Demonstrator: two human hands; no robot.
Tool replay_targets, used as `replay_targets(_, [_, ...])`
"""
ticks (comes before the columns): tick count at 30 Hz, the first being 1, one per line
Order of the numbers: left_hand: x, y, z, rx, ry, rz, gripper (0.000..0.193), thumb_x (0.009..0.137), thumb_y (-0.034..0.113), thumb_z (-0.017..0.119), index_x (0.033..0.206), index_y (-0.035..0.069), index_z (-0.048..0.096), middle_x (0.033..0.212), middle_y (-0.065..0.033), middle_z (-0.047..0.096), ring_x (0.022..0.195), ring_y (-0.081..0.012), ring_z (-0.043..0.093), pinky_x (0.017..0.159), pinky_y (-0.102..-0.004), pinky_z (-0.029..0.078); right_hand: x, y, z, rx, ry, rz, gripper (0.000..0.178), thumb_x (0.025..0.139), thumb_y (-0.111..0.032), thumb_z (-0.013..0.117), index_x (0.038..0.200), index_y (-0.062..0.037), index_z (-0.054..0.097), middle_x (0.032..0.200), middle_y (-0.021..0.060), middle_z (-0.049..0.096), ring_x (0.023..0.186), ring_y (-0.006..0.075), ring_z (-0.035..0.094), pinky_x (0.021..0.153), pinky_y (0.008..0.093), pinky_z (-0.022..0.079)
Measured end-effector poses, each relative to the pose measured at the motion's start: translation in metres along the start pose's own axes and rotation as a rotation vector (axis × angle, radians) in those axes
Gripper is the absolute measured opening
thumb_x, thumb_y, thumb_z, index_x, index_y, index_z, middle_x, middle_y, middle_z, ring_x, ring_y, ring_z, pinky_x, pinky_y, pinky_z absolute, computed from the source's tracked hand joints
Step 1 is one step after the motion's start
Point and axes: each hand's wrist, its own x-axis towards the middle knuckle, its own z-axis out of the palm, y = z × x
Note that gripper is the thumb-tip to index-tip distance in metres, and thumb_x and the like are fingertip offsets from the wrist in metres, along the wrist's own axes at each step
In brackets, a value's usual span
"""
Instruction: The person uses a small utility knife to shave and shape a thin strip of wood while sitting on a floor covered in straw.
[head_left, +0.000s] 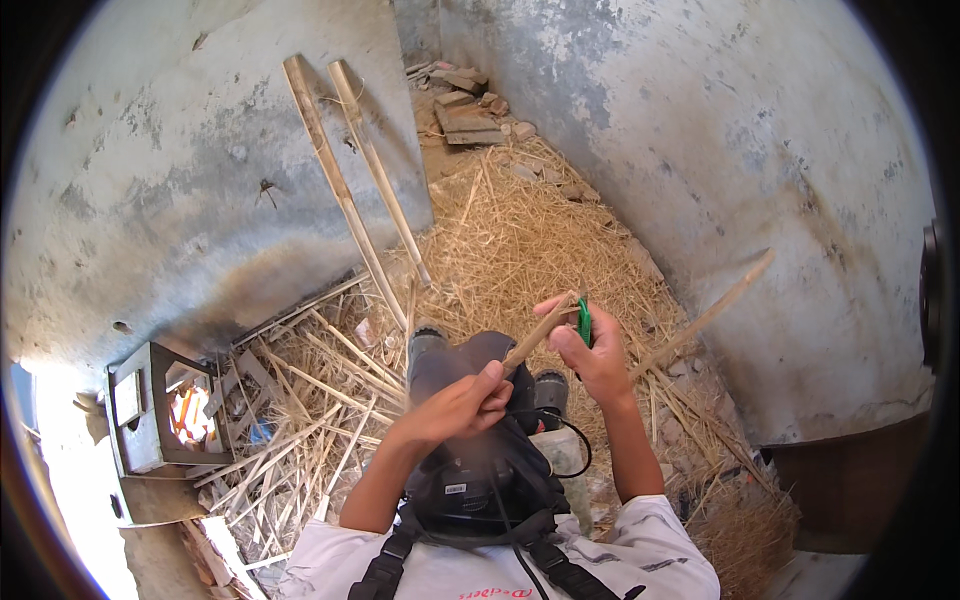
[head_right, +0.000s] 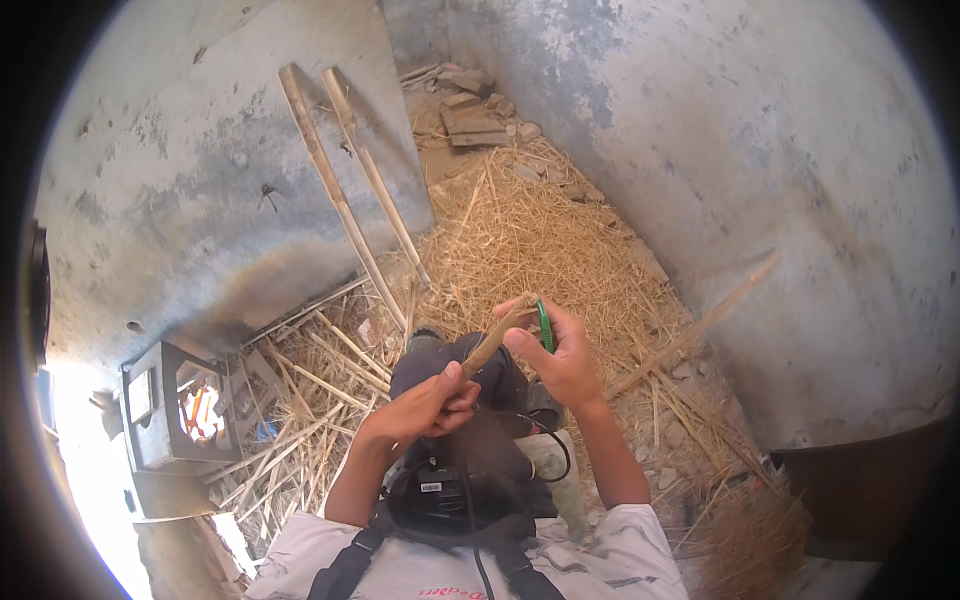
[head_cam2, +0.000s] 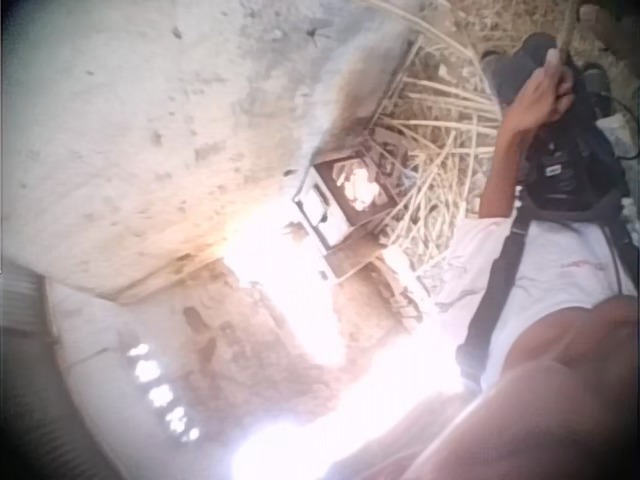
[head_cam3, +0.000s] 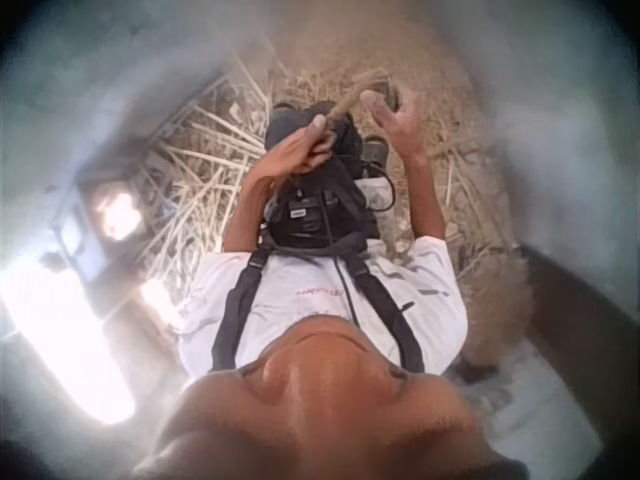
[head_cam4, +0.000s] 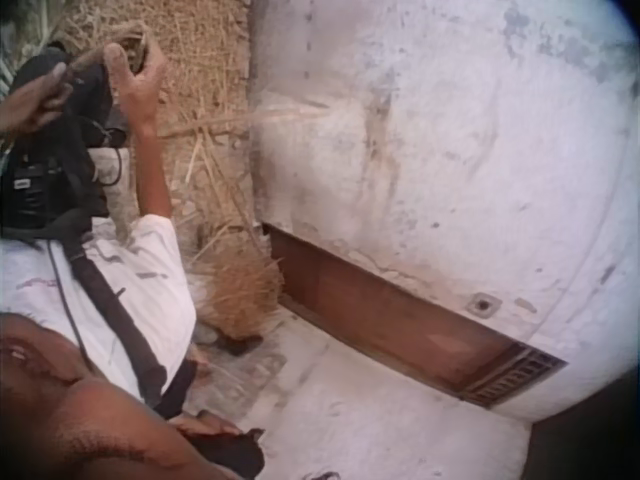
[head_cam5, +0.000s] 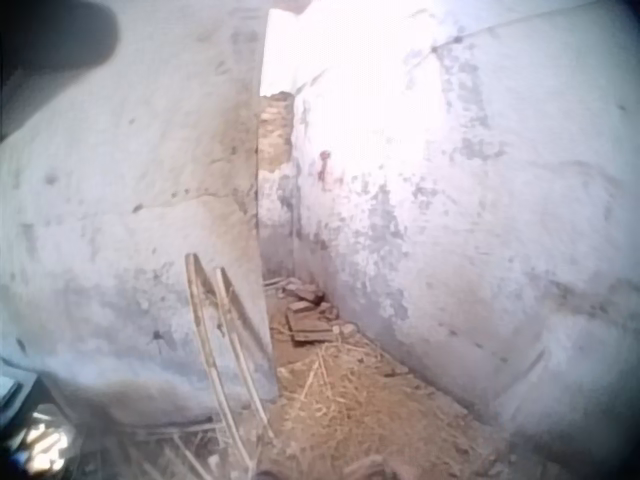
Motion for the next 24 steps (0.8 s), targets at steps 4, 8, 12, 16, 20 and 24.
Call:
replay_targets(4, [0.001,0.0,-0.004,-0.16,-0.083,-0.083,0.073,0.1,0.087,0.024,0.08,0.017,0.033,0.065,0.0082,0.029,0.054,-0.0038,0.021,0.046,-0.0235,0.017,0.008,-0.001,-0.001,0.012,0.007,0.166,0.024,0.101,-0.024,0.076,0.104,-0.0002,0.074,0.081,-0.0032,0.066,0.073,0.004,0.057,0.064,0.0235,0.045])
replay_targets(8, [0.002,-0.006,-0.005,-0.3,-0.172,-0.056,0.068,0.106,0.079,0.023,0.08,0.018,0.037,0.065,0.0094,0.029,0.052,-0.0029,0.019,0.047,-0.0221,0.014,0.007,0.002,-0.001,-0.039,0.004,0.109,0.025,0.102,-0.024,0.073,0.105,0.0007,0.072,0.08,-0.0016,0.065,0.072,0.0064,0.058,0.065,0.0268,0.047])
replay_targets(12, [0.01,-0.019,-0.006,0.01,0.069,0.148,0.063,0.112,0.066,0.026,0.083,0.013,0.043,0.063,0.0057,0.034,0.052,-0.0065,0.029,0.048,-0.0248,0.024,0.003,0.002,0.001,-0.42,0.111,-0.295,0.026,0.104,-0.027,0.068,0.106,-0.0008,0.069,0.081,0.0061,0.066,0.065,0.017,0.061,0.062,0.0303,0.048])
replay_targets(16, [0.008,-0.019,0.001,0.393,0.413,0.352,0.055,0.116,0.051,0.035,0.092,0.005,0.053,0.063,-0.0017,0.043,0.056,-0.0148,0.043,0.054,-0.0346,0.037,-0.015,0.009,0.002,-0.686,0.003,-0.422,0.03,0.104,-0.034,0.067,0.103,-0.0036,0.067,0.084,0.0096,0.068,0.066,0.0276,0.067,0.059,0.0363,0.051])
replay_targets(20, [0.007,-0.012,0.009,0.58,0.548,0.392,0.042,0.113,0.041,0.049,0.105,0.001,0.058,0.073,-0.0233,0.063,0.074,-0.0463,0.064,0.065,-0.0535,0.045,-0.022,0.016,0.011,-0.858,-0.09,-0.451,0.035,0.102,-0.041,0.07,0.1,-0.0059,0.067,0.084,0.0074,0.069,0.067,0.0281,0.07,0.056,0.0392,0.052])
replay_targets(24, [0.005,-0.013,0.013,0.754,0.71,0.389,0.041,0.11,0.042,0.055,0.11,0.0,0.057,0.074,-0.0264,0.066,0.076,-0.0511,0.066,0.065,-0.0591,0.047,-0.021,0.019,0.015,-0.939,-0.077,-0.504,0.034,0.099,-0.041,0.073,0.1,-0.0081,0.068,0.08,0.0061,0.069,0.064,0.0257,0.07,0.053,0.0369,0.052])
